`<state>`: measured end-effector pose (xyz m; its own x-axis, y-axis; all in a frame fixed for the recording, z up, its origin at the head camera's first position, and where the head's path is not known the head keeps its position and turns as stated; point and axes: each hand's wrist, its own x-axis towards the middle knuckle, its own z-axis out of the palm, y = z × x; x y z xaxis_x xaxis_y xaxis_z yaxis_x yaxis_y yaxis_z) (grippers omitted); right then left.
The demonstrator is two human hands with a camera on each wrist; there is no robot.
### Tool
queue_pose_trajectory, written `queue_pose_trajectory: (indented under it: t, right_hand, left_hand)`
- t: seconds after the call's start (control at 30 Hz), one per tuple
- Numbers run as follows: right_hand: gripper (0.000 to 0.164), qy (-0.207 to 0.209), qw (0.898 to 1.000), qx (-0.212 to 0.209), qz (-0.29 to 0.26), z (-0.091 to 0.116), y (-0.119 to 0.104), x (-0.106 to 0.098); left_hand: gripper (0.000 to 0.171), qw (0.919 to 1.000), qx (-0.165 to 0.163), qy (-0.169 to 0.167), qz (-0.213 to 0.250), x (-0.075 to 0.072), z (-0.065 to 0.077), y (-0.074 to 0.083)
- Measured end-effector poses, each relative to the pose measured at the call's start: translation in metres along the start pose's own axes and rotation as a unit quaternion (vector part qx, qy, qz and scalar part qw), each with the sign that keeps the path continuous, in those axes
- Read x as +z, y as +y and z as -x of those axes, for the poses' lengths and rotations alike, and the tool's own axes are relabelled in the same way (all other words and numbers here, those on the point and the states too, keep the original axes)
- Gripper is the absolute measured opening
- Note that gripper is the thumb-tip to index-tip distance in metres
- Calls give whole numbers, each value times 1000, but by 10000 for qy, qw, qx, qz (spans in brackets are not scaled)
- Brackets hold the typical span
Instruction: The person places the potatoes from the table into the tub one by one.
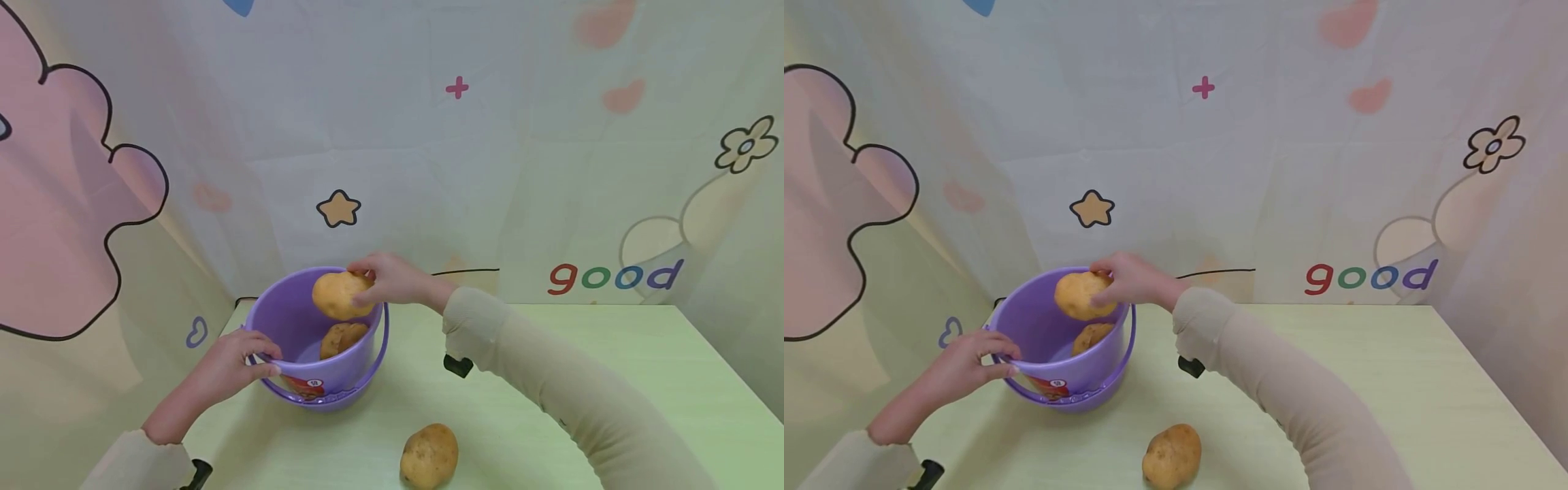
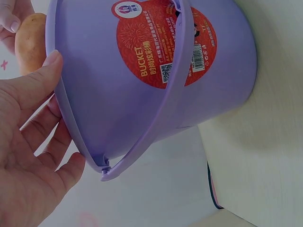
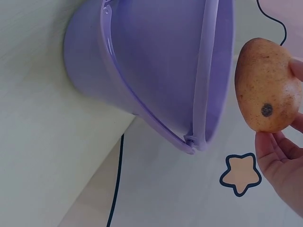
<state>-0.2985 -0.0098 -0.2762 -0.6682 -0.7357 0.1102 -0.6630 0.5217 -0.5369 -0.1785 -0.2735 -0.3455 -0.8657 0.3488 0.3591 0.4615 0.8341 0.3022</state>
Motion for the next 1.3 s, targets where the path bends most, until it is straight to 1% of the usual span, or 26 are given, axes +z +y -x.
queue_pose_trajectory:
  t: [0.23, 0.43, 0.53, 0.73, 0.93, 1.13, 1.3]
  right_hand:
    - [54, -115, 9999, 69, 7, -7, -4, 6]
    - [53, -96, 9999, -26, 28, -15, -6, 10]
    - [53, -93, 9999, -46, 121, -18, -6, 13]
    - [51, -143, 9997, -49, 191, -21, -5, 22]
    - [55, -224, 9997, 70, 34, -25, -10, 31]
    - [57, -156, 9998, 112, 21, -31, -9, 38]
    - [58, -117, 9997, 163, -123, -33, -10, 43]
  left_hand:
    - [14, 10000, -23, 21, 41, 2, 2, 1]
    - [15, 9999, 49, 123, 25, 3, 3, 0]
    - [15, 9998, 80, 160, 34, 4, 4, 1]
    - [15, 9998, 70, 138, 113, 6, 5, 2]
    - [15, 9998, 86, 186, 65, 5, 7, 2]
    - [15, 9994, 236, 245, 16, 1, 4, 1]
    - [15, 9996, 229, 144, 7, 0, 0, 0]
